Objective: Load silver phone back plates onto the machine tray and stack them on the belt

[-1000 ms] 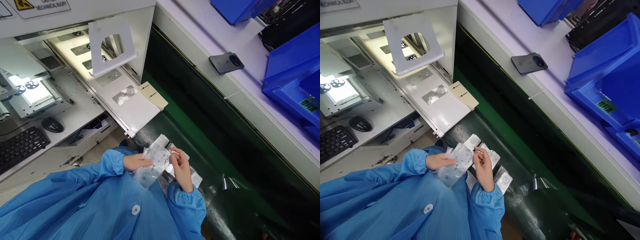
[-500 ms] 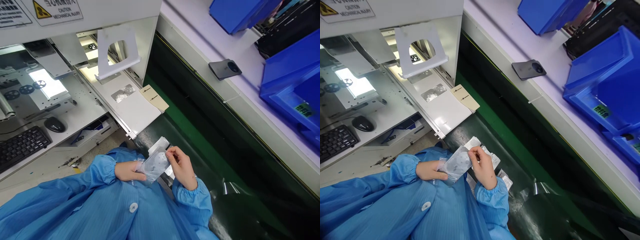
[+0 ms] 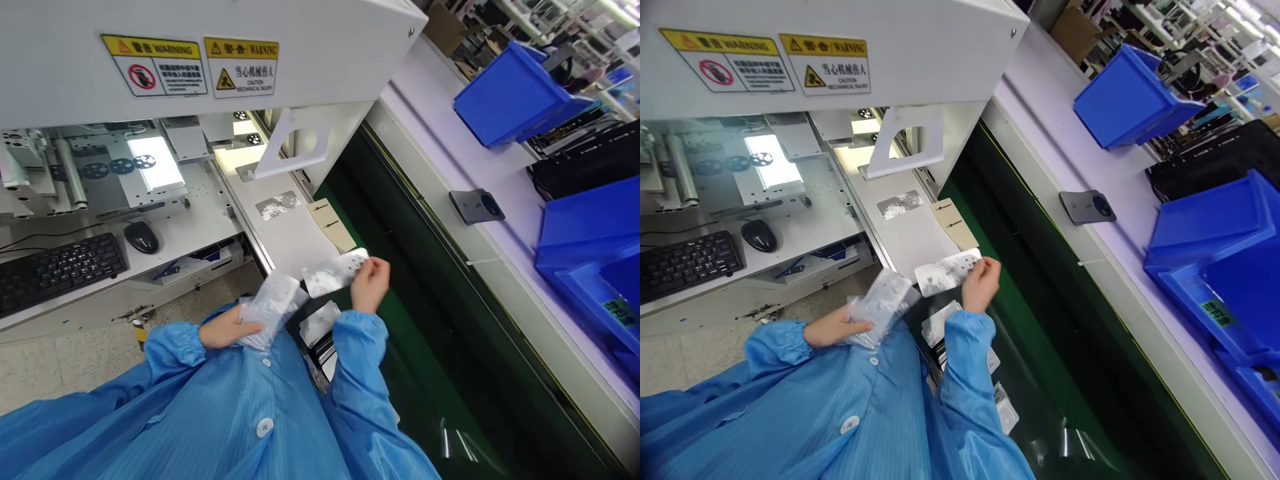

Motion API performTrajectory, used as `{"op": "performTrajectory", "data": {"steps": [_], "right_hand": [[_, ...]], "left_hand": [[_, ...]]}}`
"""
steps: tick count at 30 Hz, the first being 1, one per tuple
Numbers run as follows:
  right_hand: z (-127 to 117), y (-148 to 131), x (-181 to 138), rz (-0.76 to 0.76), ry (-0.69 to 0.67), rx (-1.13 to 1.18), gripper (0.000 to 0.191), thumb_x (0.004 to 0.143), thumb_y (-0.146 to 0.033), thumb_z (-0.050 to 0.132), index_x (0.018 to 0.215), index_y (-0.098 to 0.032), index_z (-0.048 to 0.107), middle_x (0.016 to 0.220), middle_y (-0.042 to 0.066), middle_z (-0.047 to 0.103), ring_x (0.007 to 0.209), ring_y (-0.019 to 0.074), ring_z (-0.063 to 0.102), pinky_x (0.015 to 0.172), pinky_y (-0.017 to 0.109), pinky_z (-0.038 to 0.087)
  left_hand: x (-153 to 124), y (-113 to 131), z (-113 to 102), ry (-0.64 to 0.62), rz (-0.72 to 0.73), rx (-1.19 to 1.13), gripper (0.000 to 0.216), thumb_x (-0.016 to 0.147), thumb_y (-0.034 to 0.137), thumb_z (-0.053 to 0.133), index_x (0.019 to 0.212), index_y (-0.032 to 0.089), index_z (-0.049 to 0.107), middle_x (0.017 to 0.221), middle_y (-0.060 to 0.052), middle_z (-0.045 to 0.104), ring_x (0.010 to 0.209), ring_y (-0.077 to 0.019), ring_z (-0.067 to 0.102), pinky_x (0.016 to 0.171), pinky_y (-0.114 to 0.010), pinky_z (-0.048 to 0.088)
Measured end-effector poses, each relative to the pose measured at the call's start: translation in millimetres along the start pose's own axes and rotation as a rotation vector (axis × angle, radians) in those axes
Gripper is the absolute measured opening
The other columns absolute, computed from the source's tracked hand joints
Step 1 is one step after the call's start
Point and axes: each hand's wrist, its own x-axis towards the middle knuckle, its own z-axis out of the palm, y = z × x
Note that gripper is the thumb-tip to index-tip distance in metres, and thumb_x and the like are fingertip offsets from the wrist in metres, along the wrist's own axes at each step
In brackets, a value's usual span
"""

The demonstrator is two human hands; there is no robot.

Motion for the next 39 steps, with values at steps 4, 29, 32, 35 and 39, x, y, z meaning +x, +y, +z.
{"op": "performTrajectory", "data": {"steps": [4,29,32,35,39], "right_hand": [[93,6,21,0.044,-0.231,-0.231,0.025,0.097,-0.026,0.035,0.109,-0.016,0.054,0.099,0.012,0.066,0.089,0.0246,0.061,0.080,0.033,0.042],[172,2,-13,-0.354,-0.623,-0.532,0.048,0.096,-0.038,0.049,0.141,-0.019,0.049,0.155,0.015,0.036,0.146,0.0342,0.023,0.116,0.057,0.017],[174,0,-12,-0.344,-0.617,-0.531,0.048,0.097,-0.038,0.050,0.140,-0.018,0.050,0.155,0.015,0.036,0.145,0.0356,0.024,0.116,0.057,0.018],[176,-3,-11,-0.338,-0.609,-0.480,0.049,0.097,-0.037,0.051,0.140,-0.014,0.051,0.155,0.017,0.034,0.146,0.0353,0.023,0.118,0.052,0.019],[166,-17,-15,-0.347,-0.582,-0.228,0.050,0.098,-0.038,0.047,0.140,-0.011,0.050,0.153,0.019,0.037,0.145,0.0315,0.026,0.118,0.048,0.023]], "left_hand": [[-28,11,-40,0.250,-0.015,-0.124,0.048,0.070,0.048,0.083,0.100,0.013,0.073,0.100,-0.014,0.075,0.091,-0.0271,0.069,0.087,-0.037,0.055],[-23,23,-44,0.307,0.055,-0.198,0.055,0.070,0.050,0.083,0.106,0.010,0.072,0.103,-0.016,0.074,0.097,-0.0296,0.069,0.092,-0.040,0.053],[-21,24,-43,0.285,0.056,-0.196,0.053,0.071,0.049,0.082,0.106,0.010,0.072,0.103,-0.016,0.074,0.099,-0.0303,0.069,0.093,-0.041,0.052],[-17,23,-42,0.260,0.056,-0.180,0.053,0.072,0.048,0.082,0.107,0.011,0.072,0.103,-0.015,0.074,0.099,-0.0303,0.068,0.093,-0.041,0.052],[-11,17,-43,0.236,0.063,-0.124,0.052,0.074,0.051,0.079,0.110,0.013,0.070,0.105,-0.014,0.073,0.100,-0.0296,0.067,0.094,-0.040,0.052]]}}
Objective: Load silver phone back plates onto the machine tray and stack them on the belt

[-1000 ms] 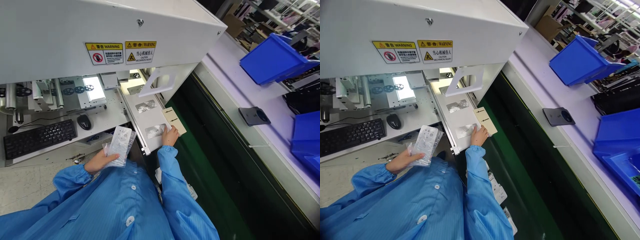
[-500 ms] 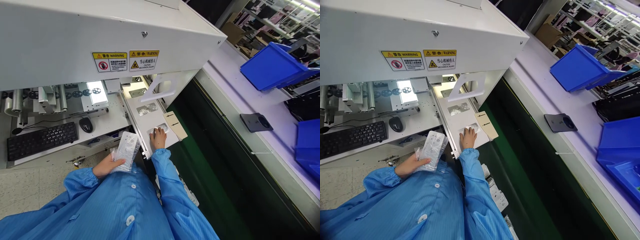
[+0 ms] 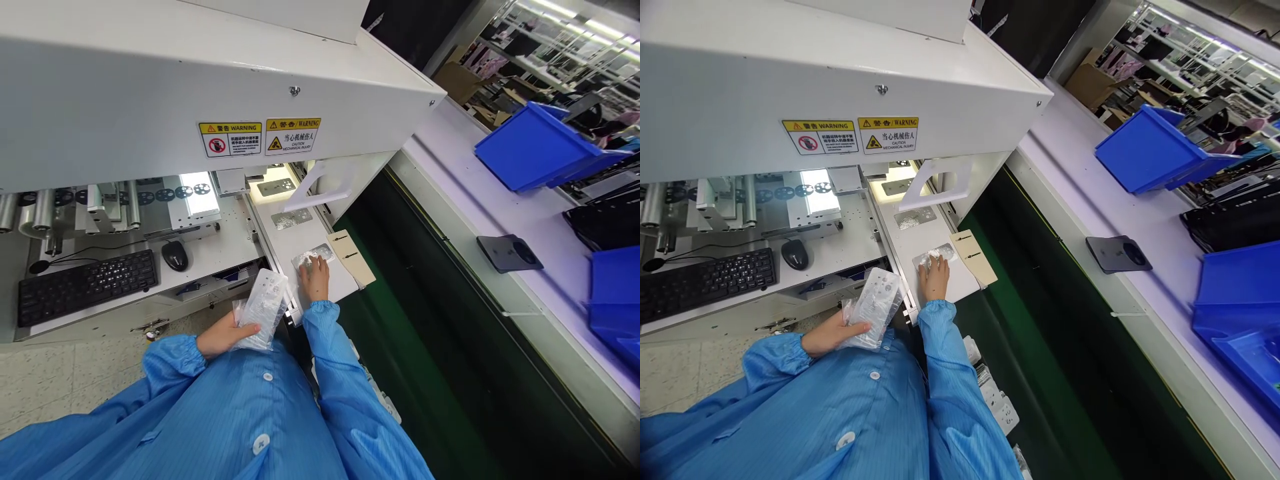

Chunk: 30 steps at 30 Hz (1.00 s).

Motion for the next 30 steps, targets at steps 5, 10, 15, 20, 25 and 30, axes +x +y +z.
{"op": "performTrajectory", "data": {"steps": [5,10,15,20,25,30], "right_hand": [[-40,-27,-31,-0.134,-0.128,0.562,0.040,0.098,-0.048,0.047,0.119,-0.018,0.063,0.110,0.010,0.068,0.102,0.0220,0.062,0.092,0.035,0.049],[-75,-38,-61,-0.129,-0.319,0.650,0.029,0.091,-0.047,0.062,0.088,-0.018,0.067,0.078,0.002,0.064,0.072,0.0149,0.058,0.067,0.026,0.046],[-63,-23,-56,-0.173,-0.286,0.575,0.029,0.095,-0.045,0.055,0.094,-0.019,0.066,0.083,0.003,0.066,0.079,0.0169,0.061,0.074,0.029,0.049],[-8,7,-28,-0.249,-0.028,0.056,0.036,0.101,-0.032,0.039,0.121,-0.017,0.065,0.137,0.015,0.056,0.135,0.0299,0.042,0.113,0.049,0.032],[32,19,-23,-0.236,-0.052,-0.260,0.044,0.101,-0.033,0.039,0.141,-0.018,0.052,0.154,0.015,0.038,0.146,0.0341,0.024,0.117,0.059,0.017],[38,16,-23,-0.219,-0.058,-0.251,0.047,0.102,-0.034,0.037,0.146,-0.019,0.046,0.158,0.015,0.031,0.149,0.0350,0.017,0.116,0.064,0.013]], "left_hand": [[5,-3,-1,-0.170,0.075,0.136,0.049,0.083,0.051,0.071,0.111,0.010,0.069,0.105,-0.014,0.072,0.099,-0.0278,0.067,0.092,-0.040,0.052],[7,1,4,-0.292,0.096,0.234,0.044,0.088,0.050,0.066,0.111,0.013,0.069,0.104,-0.011,0.072,0.097,-0.0238,0.066,0.091,-0.036,0.052],[12,-1,6,-0.317,0.085,0.280,0.046,0.087,0.053,0.066,0.109,0.012,0.069,0.102,-0.010,0.072,0.096,-0.0231,0.065,0.089,-0.035,0.053],[9,-8,-2,-0.302,0.057,0.250,0.046,0.087,0.052,0.067,0.109,0.011,0.068,0.102,-0.011,0.072,0.094,-0.0229,0.066,0.088,-0.034,0.053],[2,-15,-11,-0.232,0.062,0.216,0.045,0.086,0.052,0.067,0.112,0.015,0.067,0.106,-0.010,0.072,0.097,-0.0235,0.066,0.089,-0.033,0.053],[-2,-19,-14,-0.197,0.063,0.215,0.047,0.084,0.055,0.068,0.111,0.016,0.066,0.107,-0.010,0.072,0.098,-0.0245,0.066,0.090,-0.034,0.052]]}}
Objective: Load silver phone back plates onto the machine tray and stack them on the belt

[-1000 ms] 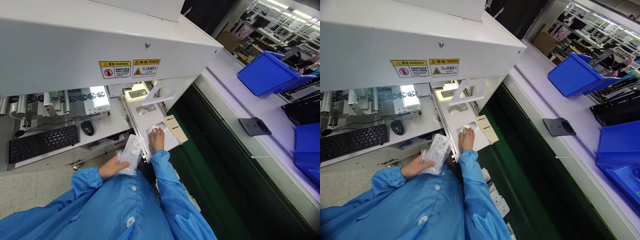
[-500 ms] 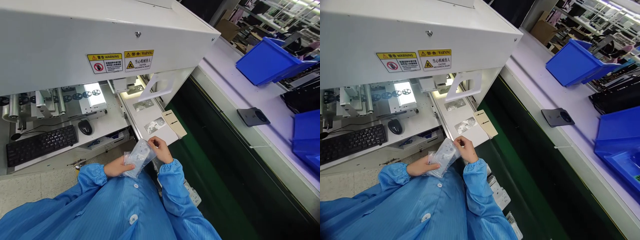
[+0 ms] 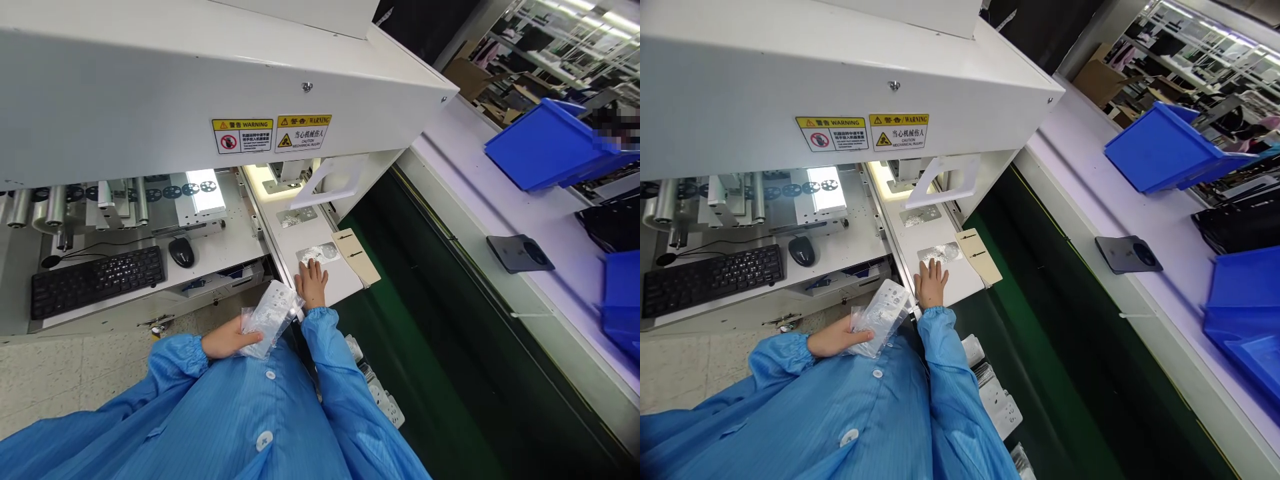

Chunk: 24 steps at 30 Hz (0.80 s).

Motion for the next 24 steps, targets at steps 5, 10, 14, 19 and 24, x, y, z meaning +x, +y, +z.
{"op": "performTrajectory", "data": {"steps": [5,10,14,19,24], "right_hand": [[-29,-5,-5,0.002,0.081,0.356,0.044,0.101,-0.040,0.036,0.133,-0.020,0.059,0.147,0.014,0.047,0.142,0.0312,0.033,0.116,0.054,0.025],[-91,-20,-27,-0.059,-0.220,0.842,0.038,0.099,-0.050,0.045,0.100,-0.019,0.069,0.091,0.005,0.068,0.086,0.0183,0.062,0.081,0.030,0.049],[-123,-24,-41,-0.090,-0.357,0.882,0.033,0.093,-0.049,0.057,0.087,-0.018,0.068,0.080,0.002,0.064,0.075,0.0156,0.057,0.071,0.027,0.045],[-105,-14,-22,-0.002,-0.166,0.831,0.038,0.097,-0.049,0.047,0.105,-0.019,0.069,0.101,0.008,0.070,0.096,0.0216,0.063,0.087,0.034,0.049],[-41,-12,29,0.212,0.186,0.231,0.045,0.097,-0.043,0.046,0.130,-0.017,0.061,0.134,0.017,0.057,0.126,0.0312,0.048,0.107,0.047,0.035]], "left_hand": [[1,8,-1,-0.015,-0.001,0.019,0.048,0.086,0.054,0.067,0.114,0.016,0.065,0.110,-0.011,0.071,0.102,-0.0253,0.065,0.092,-0.035,0.051],[8,17,1,-0.064,0.015,0.088,0.053,0.085,0.058,0.066,0.111,0.012,0.065,0.106,-0.011,0.071,0.099,-0.0246,0.064,0.091,-0.036,0.051],[16,17,4,-0.084,0.003,0.162,0.056,0.083,0.062,0.065,0.108,0.013,0.065,0.103,-0.008,0.069,0.095,-0.0224,0.063,0.089,-0.034,0.051],[20,10,7,-0.137,-0.007,0.151,0.057,0.083,0.063,0.065,0.108,0.013,0.065,0.103,-0.008,0.069,0.096,-0.0220,0.062,0.090,-0.033,0.050],[18,5,7,-0.143,0.021,0.111,0.054,0.083,0.063,0.064,0.105,0.014,0.068,0.103,-0.009,0.070,0.095,-0.0229,0.063,0.090,-0.034,0.050]]}}
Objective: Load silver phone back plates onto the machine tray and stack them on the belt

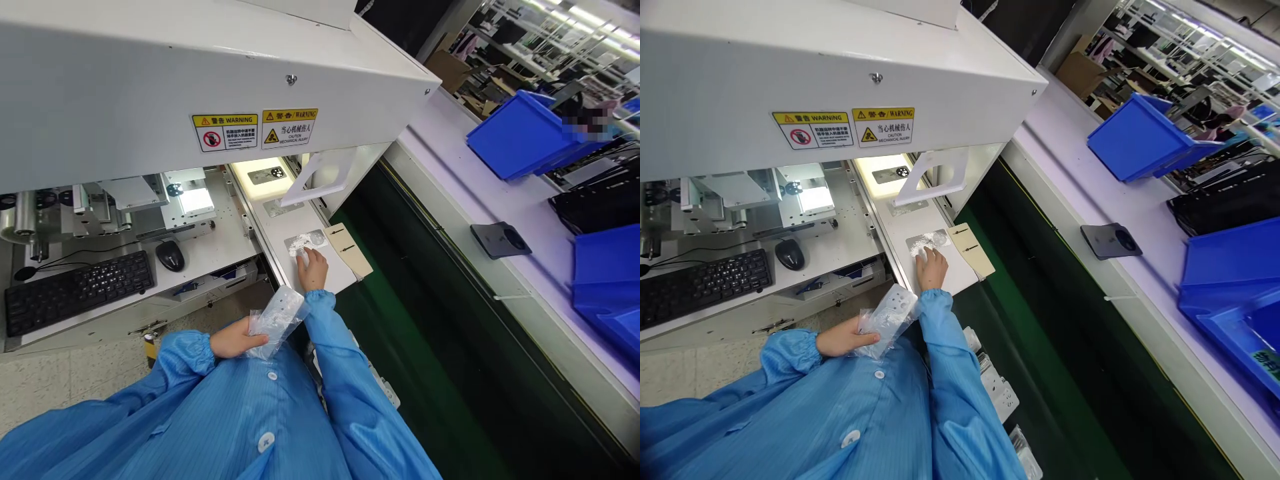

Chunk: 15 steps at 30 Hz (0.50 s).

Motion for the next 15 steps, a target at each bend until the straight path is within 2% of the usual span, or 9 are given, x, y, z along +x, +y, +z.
{"op": "performTrajectory", "data": {"steps": [2,5,10,15], "right_hand": [[23,3,8,0.048,0.040,-0.103,0.045,0.094,-0.045,0.051,0.129,-0.016,0.061,0.136,0.018,0.053,0.128,0.0331,0.044,0.108,0.049,0.032],[41,7,10,0.046,0.097,-0.138,0.042,0.091,-0.045,0.056,0.121,-0.017,0.065,0.135,0.018,0.053,0.126,0.0345,0.043,0.107,0.052,0.030],[46,10,8,0.022,0.142,-0.129,0.038,0.088,-0.041,0.055,0.117,-0.018,0.066,0.134,0.017,0.052,0.126,0.0343,0.041,0.108,0.052,0.028],[48,8,9,0.063,0.142,-0.098,0.037,0.085,-0.037,0.055,0.116,-0.018,0.066,0.136,0.017,0.051,0.128,0.0352,0.038,0.109,0.054,0.025]], "left_hand": [[-3,1,0,0.042,0.009,-0.004,0.052,0.083,0.062,0.065,0.103,0.015,0.068,0.103,-0.009,0.071,0.096,-0.0238,0.063,0.090,-0.035,0.050],[-8,2,0,0.104,0.000,-0.011,0.051,0.082,0.061,0.066,0.102,0.014,0.068,0.103,-0.008,0.071,0.096,-0.0250,0.062,0.090,-0.034,0.050],[-14,1,3,0.188,-0.036,-0.070,0.051,0.080,0.059,0.069,0.106,0.015,0.065,0.100,-0.006,0.070,0.095,-0.0266,0.062,0.086,-0.033,0.050],[-13,5,3,0.168,-0.028,-0.074,0.054,0.080,0.061,0.068,0.106,0.014,0.063,0.101,-0.007,0.071,0.097,-0.0270,0.062,0.088,-0.033,0.050]]}}
